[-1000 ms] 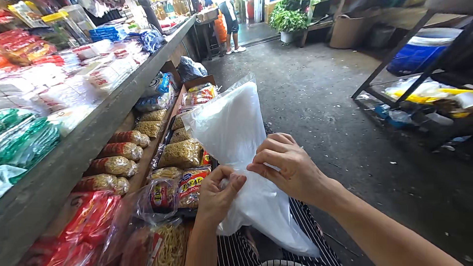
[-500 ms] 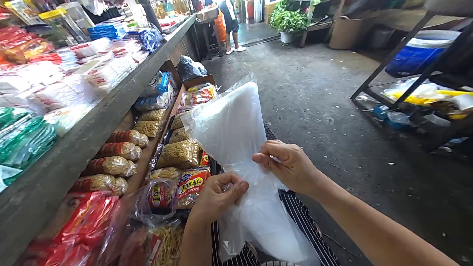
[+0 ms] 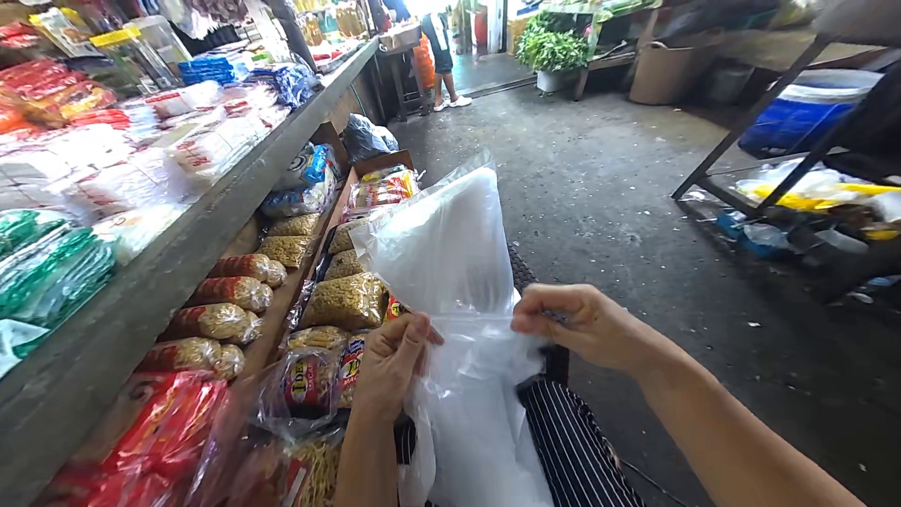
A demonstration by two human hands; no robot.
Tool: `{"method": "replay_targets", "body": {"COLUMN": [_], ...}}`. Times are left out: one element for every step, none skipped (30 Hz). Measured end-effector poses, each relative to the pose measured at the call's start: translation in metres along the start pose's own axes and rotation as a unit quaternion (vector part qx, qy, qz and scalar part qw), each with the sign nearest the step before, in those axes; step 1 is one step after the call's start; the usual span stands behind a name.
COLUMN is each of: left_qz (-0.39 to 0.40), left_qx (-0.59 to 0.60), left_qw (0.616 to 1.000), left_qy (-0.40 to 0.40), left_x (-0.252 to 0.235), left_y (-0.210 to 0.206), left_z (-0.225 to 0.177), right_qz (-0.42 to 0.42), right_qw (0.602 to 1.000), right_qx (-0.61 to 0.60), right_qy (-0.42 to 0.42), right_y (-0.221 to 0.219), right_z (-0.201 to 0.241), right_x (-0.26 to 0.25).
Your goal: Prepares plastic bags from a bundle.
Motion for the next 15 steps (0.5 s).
{"method": "replay_targets", "body": {"left_qz": [0.057,0.128,0.193,0.242,0.272,0.278,0.266,0.243,0.210,0.178,0.150,0.133,0.132,0.135,0.127], "left_qx": [0.011,0.022,0.031,0.042,0.053,0.066,0.081,0.102,0.133,0.175,0.213,0.228,0.225,0.216,0.201], "left_qw": [0.998,0.991,0.981,0.969,0.961,0.958,0.960,0.962,0.965,0.963,0.960,0.959,0.960,0.961,0.965], "left_qy": [-0.004,-0.012,-0.018,-0.019,-0.020,-0.025,-0.042,-0.064,-0.086,-0.099,-0.103,-0.103,-0.104,-0.106,-0.108], "left_x": [0.002,0.003,0.003,0.003,0.003,0.003,0.004,0.006,0.007,0.008,0.010,0.013,0.015,0.017,0.019], "left_y": [0.003,0.006,0.009,0.012,0.014,0.016,0.018,0.021,0.024,0.026,0.028,0.029,0.031,0.033,0.035], "left_z": [0.003,0.007,0.010,0.014,0.018,0.021,0.024,0.025,0.026,0.026,0.024,0.021,0.018,0.016,0.014], "right_qz": [-0.040,-0.072,-0.090,-0.097,-0.100,-0.097,-0.085,-0.071,-0.056,-0.047,-0.045,-0.053,-0.066,-0.086,-0.109], "right_qw": [0.999,0.997,0.994,0.988,0.971,0.950,0.933,0.919,0.907,0.900,0.898,0.904,0.914,0.922,0.925], "right_qx": [-0.001,-0.012,-0.049,-0.124,-0.216,-0.293,-0.345,-0.383,-0.413,-0.431,-0.436,-0.421,-0.398,-0.378,-0.362], "right_qy": [0.023,0.032,0.025,0.005,-0.019,-0.040,-0.053,-0.059,-0.057,-0.052,-0.045,-0.040,-0.036,-0.029,-0.022], "right_y": [0.004,0.006,0.007,0.006,0.004,0.000,-0.004,-0.007,-0.008,-0.008,-0.006,-0.003,0.001,0.007,0.014], "right_z": [-0.002,-0.003,-0.002,-0.001,0.003,0.008,0.011,0.012,0.012,0.011,0.009,0.007,0.007,0.008,0.010], "right_x": [-0.003,-0.006,-0.007,-0.008,-0.008,-0.008,-0.007,-0.006,-0.005,-0.005,-0.005,-0.006,-0.007,-0.009,-0.012]}}
Point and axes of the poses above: each hand's wrist, its own x-axis away from the middle knuckle, its own y-axis out of the back of the hand, z = x × y, the point moved 2 cm from there along -x, towards the middle knuckle
